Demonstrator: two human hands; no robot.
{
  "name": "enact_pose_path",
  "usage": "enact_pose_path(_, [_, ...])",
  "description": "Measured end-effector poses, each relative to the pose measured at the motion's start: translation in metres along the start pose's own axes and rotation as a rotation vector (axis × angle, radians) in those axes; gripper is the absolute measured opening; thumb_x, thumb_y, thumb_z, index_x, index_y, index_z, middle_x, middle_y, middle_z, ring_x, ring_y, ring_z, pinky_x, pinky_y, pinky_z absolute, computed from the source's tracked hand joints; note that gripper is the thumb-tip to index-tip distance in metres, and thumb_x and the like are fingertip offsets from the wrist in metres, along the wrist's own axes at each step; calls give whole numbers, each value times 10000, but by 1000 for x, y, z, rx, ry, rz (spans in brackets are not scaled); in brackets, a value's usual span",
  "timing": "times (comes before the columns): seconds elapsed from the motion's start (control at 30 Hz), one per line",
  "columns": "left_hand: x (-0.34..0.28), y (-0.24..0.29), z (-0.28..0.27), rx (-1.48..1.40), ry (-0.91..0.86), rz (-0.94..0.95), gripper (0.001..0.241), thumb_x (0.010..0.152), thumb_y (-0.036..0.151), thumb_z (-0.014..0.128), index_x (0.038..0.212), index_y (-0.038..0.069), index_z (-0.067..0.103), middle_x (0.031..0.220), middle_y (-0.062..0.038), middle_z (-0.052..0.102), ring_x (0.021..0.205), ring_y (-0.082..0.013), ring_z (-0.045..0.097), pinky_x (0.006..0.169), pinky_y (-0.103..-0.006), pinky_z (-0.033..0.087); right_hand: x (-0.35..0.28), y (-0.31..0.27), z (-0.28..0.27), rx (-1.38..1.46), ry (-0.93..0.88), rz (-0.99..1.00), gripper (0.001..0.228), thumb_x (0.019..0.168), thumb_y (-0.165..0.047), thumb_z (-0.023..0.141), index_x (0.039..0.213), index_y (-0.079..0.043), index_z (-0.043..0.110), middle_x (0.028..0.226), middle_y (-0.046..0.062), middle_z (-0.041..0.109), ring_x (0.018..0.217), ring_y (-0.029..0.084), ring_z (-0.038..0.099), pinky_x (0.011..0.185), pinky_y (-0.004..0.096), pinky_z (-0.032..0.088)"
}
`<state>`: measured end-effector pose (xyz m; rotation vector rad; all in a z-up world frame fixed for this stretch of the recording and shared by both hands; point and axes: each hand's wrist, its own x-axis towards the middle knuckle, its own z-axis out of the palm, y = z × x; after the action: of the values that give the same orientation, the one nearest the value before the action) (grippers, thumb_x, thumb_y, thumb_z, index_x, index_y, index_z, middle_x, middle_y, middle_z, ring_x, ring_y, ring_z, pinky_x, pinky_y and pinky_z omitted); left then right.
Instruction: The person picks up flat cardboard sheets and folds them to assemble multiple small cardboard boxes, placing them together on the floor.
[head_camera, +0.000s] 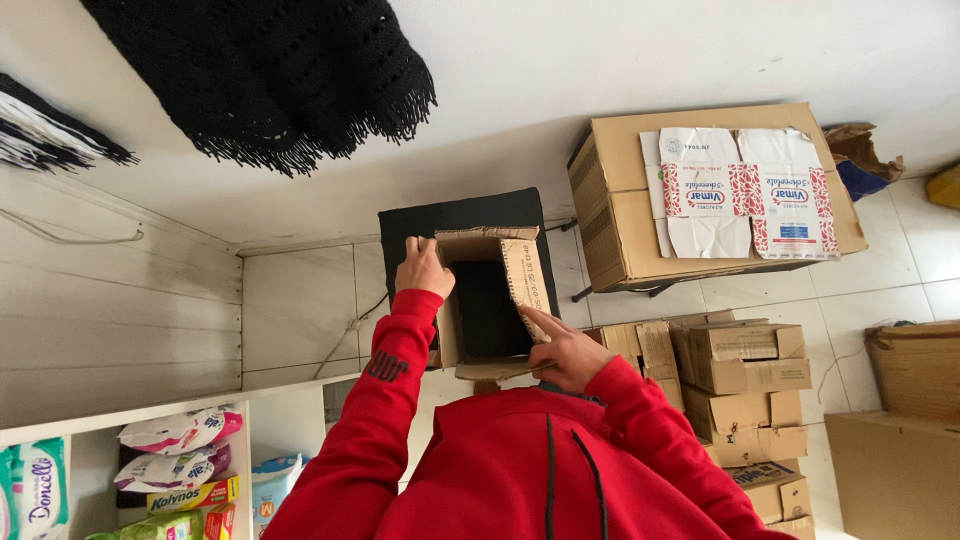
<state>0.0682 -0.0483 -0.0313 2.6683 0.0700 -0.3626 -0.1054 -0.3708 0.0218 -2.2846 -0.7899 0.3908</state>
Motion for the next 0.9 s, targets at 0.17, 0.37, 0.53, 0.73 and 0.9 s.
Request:
enact_pose_path(0.17, [-1,0,-6,7,-1,-56,598,965,159,727,1547,79,614,1547,-178,547,1112,-527,838,965,-585,741,-6,6,22,-254,161,-13,107,962,-339,898,1026,-303,820,1491,20,554,1310,387,715,946,533,657])
enact_pose_path(0.37, [-36,27,-46,-28,36,-64,553,958,121,749,1483,66,584,1651,-197,411,1084,-579,826,962,-623,746,-7,5,22,-47,61,108,158,995,-325,870,1117,-282,779,1567,24,573,1171,536,780,931,646,689])
enact_pose_path(0.53, [-38,28,-46,-69,18,8,369,966,42,774,1319,69,669,1744,-213,347,1115,-599,826,950,-636,723,0,13,15,234,19,94,179,1038,-318,866,1098,-193,752,1473,105,757,1265,516,787,980,593,657])
enact_pose_path(0.73, [4,-15,5,-42,-87,30,693,957,113,706,1622,266,585,1629,-67,460,1052,-507,847,958,-585,746,23,49,38,179,150,246,295,1078,-356,847,1251,-116,839,1241,192,887,1228,453,826,1061,583,636])
enact_pose_path(0.9, [20,-36,25,-294,-99,27,650,857,184,733,1499,269,688,1639,-10,531,1368,-438,756,1059,-512,701,46,72,60,-273,259,417,625,934,-529,911,1463,-294,673,1497,62,613,1321,394,730,1012,516,701])
